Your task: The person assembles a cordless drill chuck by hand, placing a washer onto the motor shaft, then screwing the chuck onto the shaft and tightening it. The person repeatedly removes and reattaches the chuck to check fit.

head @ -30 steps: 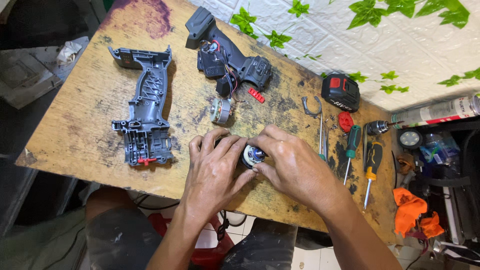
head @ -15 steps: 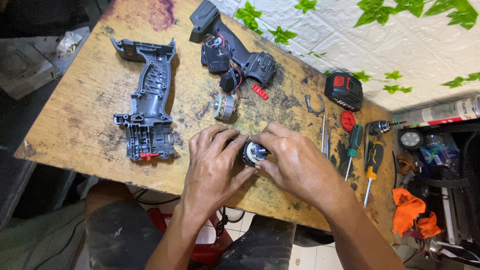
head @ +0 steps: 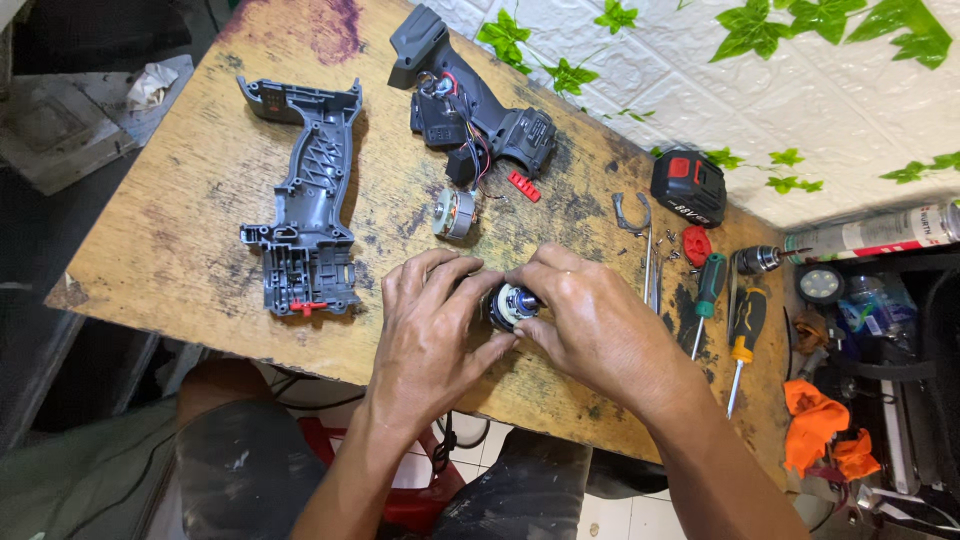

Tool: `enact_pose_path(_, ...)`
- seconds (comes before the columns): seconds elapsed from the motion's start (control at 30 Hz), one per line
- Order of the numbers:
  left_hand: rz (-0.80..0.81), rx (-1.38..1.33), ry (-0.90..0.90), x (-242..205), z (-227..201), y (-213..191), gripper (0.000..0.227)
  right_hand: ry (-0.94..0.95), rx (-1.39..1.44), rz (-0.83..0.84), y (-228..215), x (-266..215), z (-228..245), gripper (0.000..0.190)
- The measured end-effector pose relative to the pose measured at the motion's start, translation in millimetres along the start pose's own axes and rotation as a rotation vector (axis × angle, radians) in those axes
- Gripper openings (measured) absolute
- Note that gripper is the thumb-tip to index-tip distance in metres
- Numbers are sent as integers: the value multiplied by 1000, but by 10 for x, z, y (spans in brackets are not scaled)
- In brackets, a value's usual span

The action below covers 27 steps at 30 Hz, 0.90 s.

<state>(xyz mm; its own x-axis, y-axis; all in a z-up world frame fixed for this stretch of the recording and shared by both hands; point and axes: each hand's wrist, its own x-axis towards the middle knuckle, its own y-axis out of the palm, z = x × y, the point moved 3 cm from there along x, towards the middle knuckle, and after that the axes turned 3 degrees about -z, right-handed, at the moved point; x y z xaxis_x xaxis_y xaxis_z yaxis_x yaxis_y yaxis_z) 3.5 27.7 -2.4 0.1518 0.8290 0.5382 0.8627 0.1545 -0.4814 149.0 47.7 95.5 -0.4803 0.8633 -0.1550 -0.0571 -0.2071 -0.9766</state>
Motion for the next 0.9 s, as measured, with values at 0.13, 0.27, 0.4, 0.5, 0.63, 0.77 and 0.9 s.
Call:
enact_pose_path(0.13,-12,-31,-14,9,-42,-63,53,10,2,2,7,-9,-10,38)
enact_pose_path(0.27,-53,-75,-2,42,-108,-130,41,17,2,7,-9,-6,-24,35)
enact_pose_path(0.4,-99,-80,7,42,-122,-129,32,-2,2,-4,-29,-9,-26,32)
enact_pose_path(0.5,-93,-71,29,38,-113,-127,30,-28,-9,-31,-14,-17,-62,33)
enact_pose_path(0.63,-79,-63,27,38,-124,-134,31,-50,8,-51,-26,-44,-58,33)
enact_pose_path(0.77,-90,-73,9,28,-93,-88,29,25,23,-12,-181,-55,98,33)
enact_pose_path(0.9,-57,-105,-37,30,-89,-68,27,34,102,-34,-176,-92,104,37)
